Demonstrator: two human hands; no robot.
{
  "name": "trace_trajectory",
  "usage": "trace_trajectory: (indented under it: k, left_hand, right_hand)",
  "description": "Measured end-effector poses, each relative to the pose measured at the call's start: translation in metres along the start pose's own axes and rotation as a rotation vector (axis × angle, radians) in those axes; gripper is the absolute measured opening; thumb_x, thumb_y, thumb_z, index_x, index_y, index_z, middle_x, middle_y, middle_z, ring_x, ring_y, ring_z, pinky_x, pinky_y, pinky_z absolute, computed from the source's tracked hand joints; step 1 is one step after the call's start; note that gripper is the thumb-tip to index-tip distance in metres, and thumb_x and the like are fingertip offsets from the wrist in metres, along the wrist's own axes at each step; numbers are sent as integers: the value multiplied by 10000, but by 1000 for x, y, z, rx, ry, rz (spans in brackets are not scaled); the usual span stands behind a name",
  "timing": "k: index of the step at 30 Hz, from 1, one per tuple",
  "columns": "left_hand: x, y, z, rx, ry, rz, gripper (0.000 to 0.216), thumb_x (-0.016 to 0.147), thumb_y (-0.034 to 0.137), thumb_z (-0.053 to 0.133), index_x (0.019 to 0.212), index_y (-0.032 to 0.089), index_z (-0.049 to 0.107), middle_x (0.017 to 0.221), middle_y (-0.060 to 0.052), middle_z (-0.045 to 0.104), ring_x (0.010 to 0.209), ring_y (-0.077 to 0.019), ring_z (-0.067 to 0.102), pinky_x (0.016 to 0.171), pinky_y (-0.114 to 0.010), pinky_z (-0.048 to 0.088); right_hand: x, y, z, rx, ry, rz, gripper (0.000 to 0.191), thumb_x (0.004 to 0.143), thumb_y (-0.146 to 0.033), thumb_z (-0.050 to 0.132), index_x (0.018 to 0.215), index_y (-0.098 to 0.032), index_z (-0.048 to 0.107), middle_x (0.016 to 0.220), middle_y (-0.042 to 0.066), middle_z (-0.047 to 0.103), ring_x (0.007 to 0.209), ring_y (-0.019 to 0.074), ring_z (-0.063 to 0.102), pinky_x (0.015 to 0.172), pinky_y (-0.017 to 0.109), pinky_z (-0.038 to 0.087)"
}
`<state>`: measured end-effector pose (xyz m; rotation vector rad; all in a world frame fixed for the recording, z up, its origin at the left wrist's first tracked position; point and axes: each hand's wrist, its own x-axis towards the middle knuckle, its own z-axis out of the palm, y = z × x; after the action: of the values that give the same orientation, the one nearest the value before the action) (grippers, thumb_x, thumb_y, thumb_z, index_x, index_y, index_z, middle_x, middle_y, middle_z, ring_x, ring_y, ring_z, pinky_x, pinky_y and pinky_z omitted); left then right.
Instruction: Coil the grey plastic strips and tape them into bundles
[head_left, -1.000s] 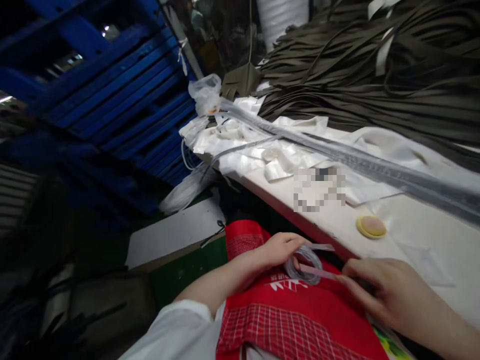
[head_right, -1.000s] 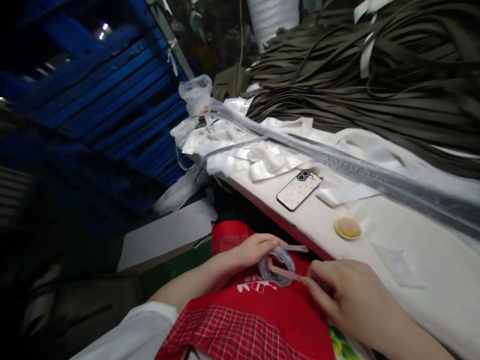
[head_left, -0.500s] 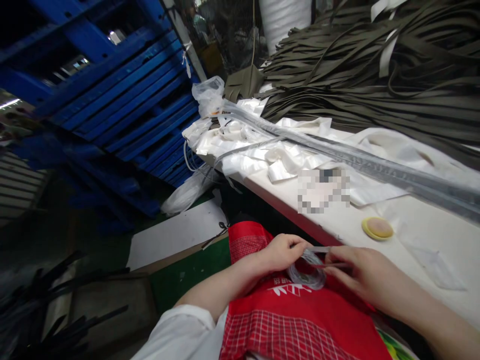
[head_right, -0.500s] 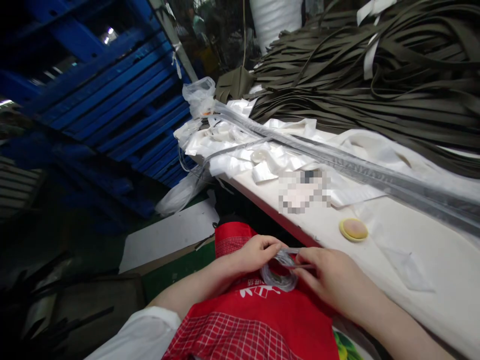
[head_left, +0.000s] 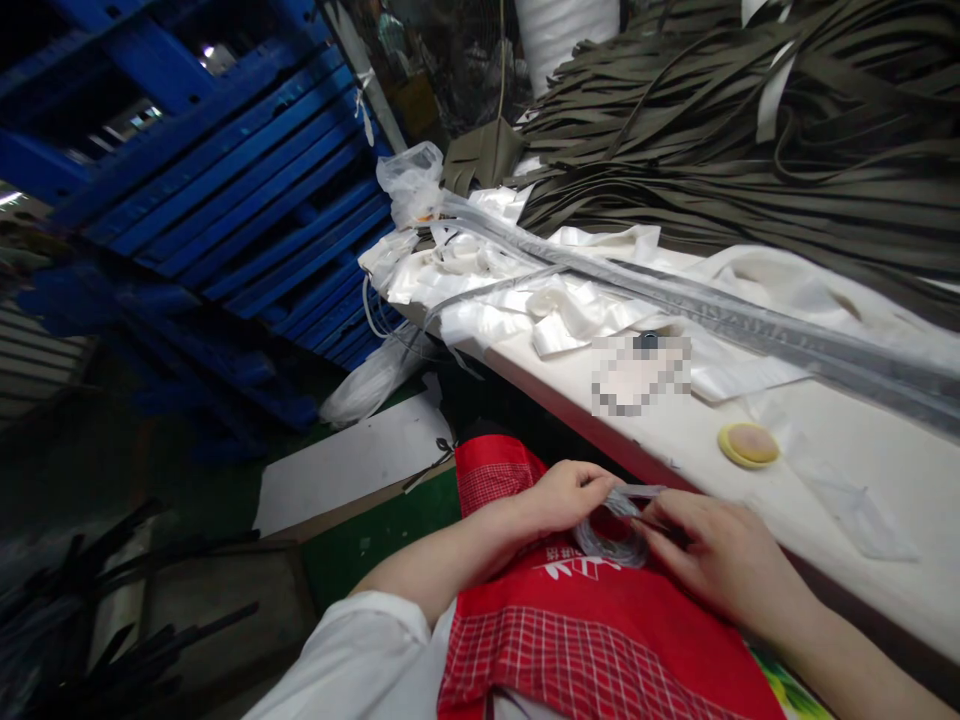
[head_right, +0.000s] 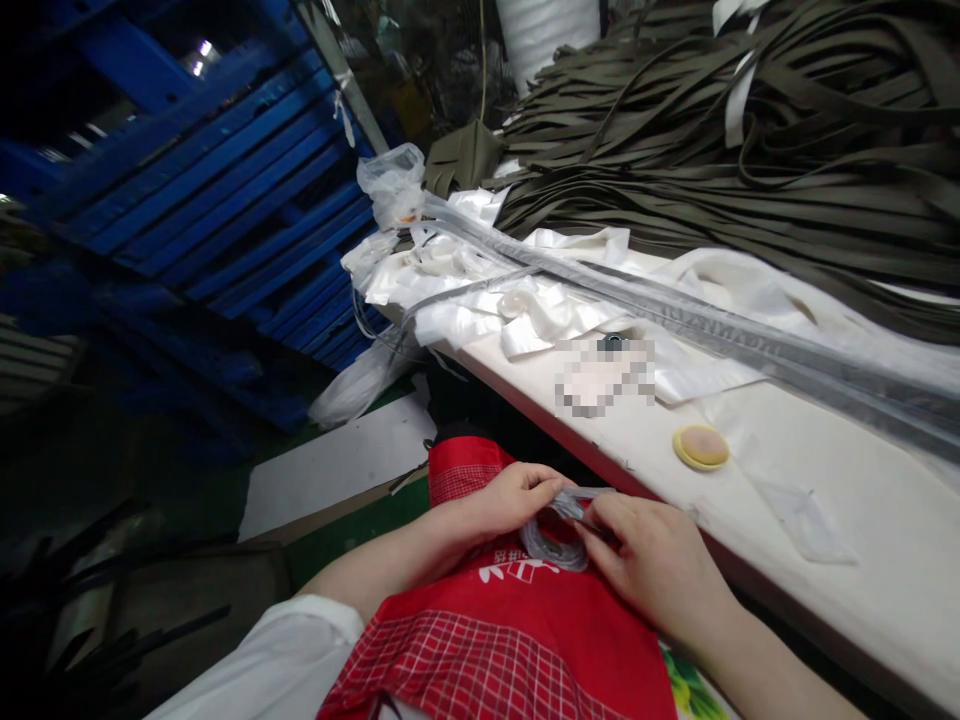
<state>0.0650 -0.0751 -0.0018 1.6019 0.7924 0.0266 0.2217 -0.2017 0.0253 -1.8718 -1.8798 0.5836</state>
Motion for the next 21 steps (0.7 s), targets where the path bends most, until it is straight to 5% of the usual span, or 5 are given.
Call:
trace_trajectory:
  k: [6, 14, 21]
  left_hand:
    - [-11, 16, 1, 189, 4, 203, 306, 859, 174, 434, 836, 122, 734, 805, -43, 713, 742, -147, 624, 687, -219, 462]
    - [-22, 14, 9, 364, 104, 338, 374, 937, 344, 448, 726, 149, 687, 699, -36, 638, 672, -133, 577, 643, -215, 414]
    - [-25, 16, 8, 354, 48, 504, 353, 952, 302, 411, 769, 168, 681, 849, -69, 686, 858, -162, 624, 815, -238, 465]
  right_hand:
    - [23, 13, 5, 377, 27, 85, 255, 902, -397, 540, 779, -214, 667, 801, 41, 691, 757, 187, 620, 688, 295, 455]
    - [27, 24, 18, 669, -21, 358, 451, 877, -567, 475, 702, -176, 616, 651, 27, 645, 601, 167, 567, 573, 280, 431]
    - [29, 29, 33, 1009, -153, 379, 405, 779, -557, 630, 765, -154, 672, 737, 30, 676, 693, 182, 597, 636, 286, 467]
